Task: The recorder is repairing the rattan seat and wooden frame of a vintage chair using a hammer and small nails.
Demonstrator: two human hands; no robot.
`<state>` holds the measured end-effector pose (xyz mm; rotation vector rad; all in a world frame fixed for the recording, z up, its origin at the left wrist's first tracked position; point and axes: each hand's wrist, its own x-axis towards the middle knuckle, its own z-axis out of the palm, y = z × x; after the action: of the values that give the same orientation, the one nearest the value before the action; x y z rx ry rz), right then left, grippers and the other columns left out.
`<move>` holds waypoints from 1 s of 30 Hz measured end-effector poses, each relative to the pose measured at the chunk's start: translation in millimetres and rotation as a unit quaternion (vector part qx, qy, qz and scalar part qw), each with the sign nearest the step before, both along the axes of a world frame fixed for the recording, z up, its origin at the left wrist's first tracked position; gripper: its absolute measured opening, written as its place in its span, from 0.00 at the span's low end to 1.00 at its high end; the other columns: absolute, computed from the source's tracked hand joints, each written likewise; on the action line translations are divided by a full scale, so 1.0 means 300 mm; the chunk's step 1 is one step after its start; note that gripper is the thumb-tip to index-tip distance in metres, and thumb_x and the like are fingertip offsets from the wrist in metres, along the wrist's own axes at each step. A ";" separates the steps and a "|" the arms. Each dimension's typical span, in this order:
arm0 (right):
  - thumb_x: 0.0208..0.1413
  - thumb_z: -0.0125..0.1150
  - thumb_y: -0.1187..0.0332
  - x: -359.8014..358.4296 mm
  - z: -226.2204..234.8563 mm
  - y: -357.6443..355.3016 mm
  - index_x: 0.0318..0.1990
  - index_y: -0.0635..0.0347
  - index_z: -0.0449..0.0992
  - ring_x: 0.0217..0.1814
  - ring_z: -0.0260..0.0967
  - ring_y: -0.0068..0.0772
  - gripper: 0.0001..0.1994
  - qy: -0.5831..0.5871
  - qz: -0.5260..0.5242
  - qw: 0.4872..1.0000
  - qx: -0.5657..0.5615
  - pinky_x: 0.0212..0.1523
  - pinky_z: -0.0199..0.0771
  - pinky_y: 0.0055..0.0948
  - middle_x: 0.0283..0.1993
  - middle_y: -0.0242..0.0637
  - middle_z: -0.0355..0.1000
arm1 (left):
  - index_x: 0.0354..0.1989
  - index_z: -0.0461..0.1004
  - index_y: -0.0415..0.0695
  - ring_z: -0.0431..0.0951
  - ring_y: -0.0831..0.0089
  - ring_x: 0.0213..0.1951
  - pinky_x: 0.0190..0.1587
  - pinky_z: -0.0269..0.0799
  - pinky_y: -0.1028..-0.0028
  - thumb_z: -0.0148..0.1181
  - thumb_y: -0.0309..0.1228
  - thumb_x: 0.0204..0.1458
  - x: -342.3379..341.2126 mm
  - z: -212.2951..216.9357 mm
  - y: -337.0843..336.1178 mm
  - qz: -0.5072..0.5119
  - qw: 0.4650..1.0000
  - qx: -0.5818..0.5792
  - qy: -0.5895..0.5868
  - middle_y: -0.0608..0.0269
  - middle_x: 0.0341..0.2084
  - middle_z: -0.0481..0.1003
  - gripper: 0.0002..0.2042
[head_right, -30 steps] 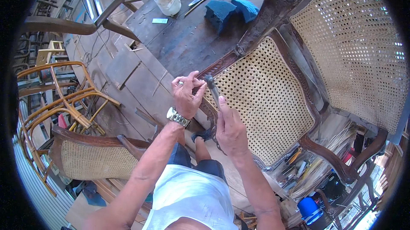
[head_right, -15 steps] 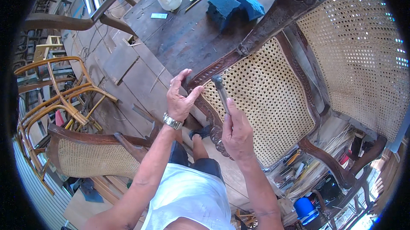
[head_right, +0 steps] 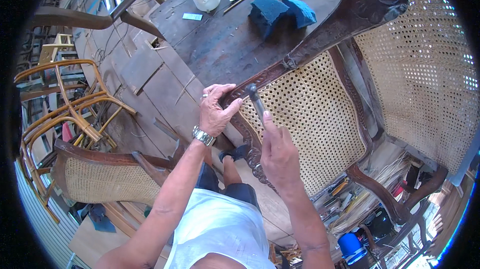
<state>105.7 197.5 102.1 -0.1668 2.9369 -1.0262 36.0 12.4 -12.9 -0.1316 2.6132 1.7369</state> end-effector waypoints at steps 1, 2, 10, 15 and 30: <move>0.61 0.59 0.80 -0.016 0.035 -0.011 0.71 0.52 0.66 0.27 0.69 0.43 0.30 0.014 0.000 1.000 -0.013 0.27 0.72 0.42 0.33 0.45 0.67 | 0.47 0.83 0.49 0.73 0.63 0.54 0.60 0.66 0.61 0.74 0.37 0.45 0.002 -0.003 -0.003 0.003 1.000 0.005 -0.002 0.66 0.45 0.82 0.19; 0.61 0.59 0.80 -0.026 0.058 -0.021 0.70 0.53 0.67 0.27 0.69 0.43 0.29 0.027 0.000 0.999 -0.026 0.27 0.72 0.42 0.33 0.45 0.67 | 0.47 0.83 0.49 0.73 0.63 0.54 0.60 0.66 0.61 0.74 0.37 0.45 0.004 -0.007 -0.008 0.005 1.000 0.005 -0.004 0.66 0.45 0.82 0.19; 0.60 0.60 0.81 0.002 -0.048 0.018 0.72 0.52 0.65 0.28 0.69 0.46 0.31 -0.007 0.029 0.998 0.052 0.28 0.71 0.43 0.34 0.45 0.67 | 0.47 0.83 0.49 0.74 0.63 0.52 0.57 0.68 0.62 0.75 0.36 0.44 0.007 -0.011 0.003 0.013 0.999 0.005 0.032 0.66 0.43 0.82 0.19; 0.61 0.59 0.80 0.017 0.033 -0.006 0.71 0.53 0.66 0.28 0.71 0.47 0.30 0.011 0.005 1.000 -0.010 0.28 0.72 0.45 0.34 0.46 0.68 | 0.48 0.83 0.47 0.74 0.64 0.51 0.56 0.69 0.63 0.76 0.34 0.45 -0.001 -0.009 -0.016 -0.008 0.999 0.007 0.031 0.64 0.42 0.81 0.19; 0.60 0.60 0.81 0.041 -0.074 0.013 0.72 0.52 0.65 0.26 0.69 0.43 0.31 0.027 0.026 0.999 0.033 0.26 0.72 0.42 0.33 0.43 0.67 | 0.47 0.83 0.44 0.74 0.65 0.48 0.55 0.71 0.66 0.76 0.31 0.45 -0.004 -0.013 -0.014 -0.015 0.998 0.015 0.051 0.63 0.38 0.80 0.19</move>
<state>118.0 201.5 80.0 -0.2713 2.9921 -0.9308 34.8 8.3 -16.8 -0.0032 2.6430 1.8181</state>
